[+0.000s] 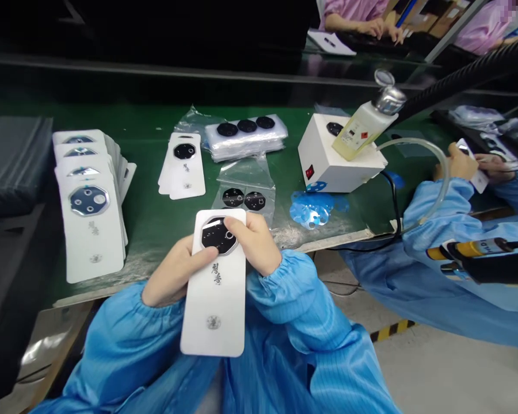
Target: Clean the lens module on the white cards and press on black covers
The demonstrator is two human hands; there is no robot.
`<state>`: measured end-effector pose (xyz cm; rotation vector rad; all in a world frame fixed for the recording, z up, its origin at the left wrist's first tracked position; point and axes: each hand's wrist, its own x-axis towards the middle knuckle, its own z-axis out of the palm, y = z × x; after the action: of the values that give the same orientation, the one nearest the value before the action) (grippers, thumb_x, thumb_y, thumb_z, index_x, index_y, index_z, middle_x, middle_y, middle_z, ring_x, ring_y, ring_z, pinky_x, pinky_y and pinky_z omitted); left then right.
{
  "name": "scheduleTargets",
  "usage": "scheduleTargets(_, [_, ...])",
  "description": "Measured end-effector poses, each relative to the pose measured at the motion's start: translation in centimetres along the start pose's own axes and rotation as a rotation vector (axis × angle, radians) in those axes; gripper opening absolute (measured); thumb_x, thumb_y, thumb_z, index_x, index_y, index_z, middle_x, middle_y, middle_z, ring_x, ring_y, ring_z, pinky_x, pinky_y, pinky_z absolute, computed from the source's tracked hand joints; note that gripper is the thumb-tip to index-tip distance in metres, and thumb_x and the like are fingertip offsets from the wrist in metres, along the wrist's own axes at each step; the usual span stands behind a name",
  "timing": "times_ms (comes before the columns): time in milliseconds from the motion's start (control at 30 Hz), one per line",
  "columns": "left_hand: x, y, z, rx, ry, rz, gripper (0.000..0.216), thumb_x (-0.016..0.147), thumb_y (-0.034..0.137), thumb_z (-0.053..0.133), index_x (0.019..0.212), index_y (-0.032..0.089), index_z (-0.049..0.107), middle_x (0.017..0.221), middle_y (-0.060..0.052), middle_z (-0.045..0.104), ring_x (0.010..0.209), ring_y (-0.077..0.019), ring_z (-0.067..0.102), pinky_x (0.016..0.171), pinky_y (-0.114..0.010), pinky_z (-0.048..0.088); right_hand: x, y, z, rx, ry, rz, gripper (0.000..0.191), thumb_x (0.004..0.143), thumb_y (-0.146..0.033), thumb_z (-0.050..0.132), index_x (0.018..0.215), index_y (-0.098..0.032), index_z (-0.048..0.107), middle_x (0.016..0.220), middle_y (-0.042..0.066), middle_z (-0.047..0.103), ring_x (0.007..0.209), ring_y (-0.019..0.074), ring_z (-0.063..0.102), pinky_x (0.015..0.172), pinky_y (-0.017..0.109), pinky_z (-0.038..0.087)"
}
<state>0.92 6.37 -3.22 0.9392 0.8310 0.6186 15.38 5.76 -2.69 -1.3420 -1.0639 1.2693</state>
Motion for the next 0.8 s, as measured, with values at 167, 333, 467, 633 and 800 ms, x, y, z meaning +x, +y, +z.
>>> scheduleTargets(167, [1.8, 1.8, -2.0, 0.325, 0.125, 0.128, 0.032, 0.079, 0.039, 0.066, 0.096, 0.012, 0.062, 0.085, -0.005, 0.069, 0.073, -0.0189, 0.065, 0.064, -0.033, 0.054, 1.4, 1.1, -1.2, -0.236, 0.092, -0.185, 0.030, 0.083, -0.045, 0.047, 0.076, -0.017, 0.055, 0.067, -0.001, 0.053, 0.062, 0.0116, 0.047, 0.058, 0.025, 0.039])
scheduleTargets(333, [6.6, 7.5, -7.1, 0.658, 0.484, 0.322, 0.036, 0.087, 0.031, 0.057, 0.120, 0.017, 0.053, 0.121, -0.010, 0.057, 0.103, -0.0234, 0.059, 0.085, -0.045, 0.051, 2.2, 2.5, -3.3, -0.495, 0.196, -0.364, 0.024, 0.087, -0.040, 0.050, 0.082, -0.017, 0.055, 0.075, -0.001, 0.053, 0.063, 0.0099, 0.046, 0.064, 0.027, 0.042])
scheduleTargets(467, [10.9, 9.3, -9.4, 0.869, 0.653, 0.301, 0.035, 0.088, 0.031, 0.056, 0.119, 0.016, 0.053, 0.121, -0.010, 0.057, 0.102, -0.0233, 0.059, 0.085, -0.045, 0.051, 2.9, 4.0, -4.1, -0.667, 0.225, -0.424, 0.025, 0.089, -0.038, 0.052, 0.084, -0.015, 0.057, 0.081, 0.000, 0.057, 0.068, 0.0099, 0.053, 0.066, 0.028, 0.048])
scheduleTargets(633, [12.1, 9.1, -9.4, 1.101, 0.728, 0.269, 0.034, 0.088, 0.031, 0.056, 0.118, 0.016, 0.054, 0.118, -0.009, 0.058, 0.099, -0.0224, 0.060, 0.083, -0.044, 0.052, 3.9, 5.1, -4.5, -0.772, 0.218, -0.464, 0.024, 0.091, -0.036, 0.051, 0.098, -0.015, 0.059, 0.093, 0.003, 0.062, 0.077, 0.0120, 0.059, 0.071, 0.031, 0.052])
scheduleTargets(800, [5.9, 8.0, -9.6, 1.318, 0.928, 0.322, 0.037, 0.088, 0.033, 0.056, 0.121, 0.017, 0.053, 0.126, -0.010, 0.054, 0.108, -0.0252, 0.056, 0.089, -0.048, 0.049, 4.8, 5.7, -5.3, -0.820, 0.207, -0.500, 0.024, 0.091, -0.036, 0.052, 0.102, -0.015, 0.058, 0.099, 0.004, 0.062, 0.082, 0.0133, 0.060, 0.074, 0.032, 0.053])
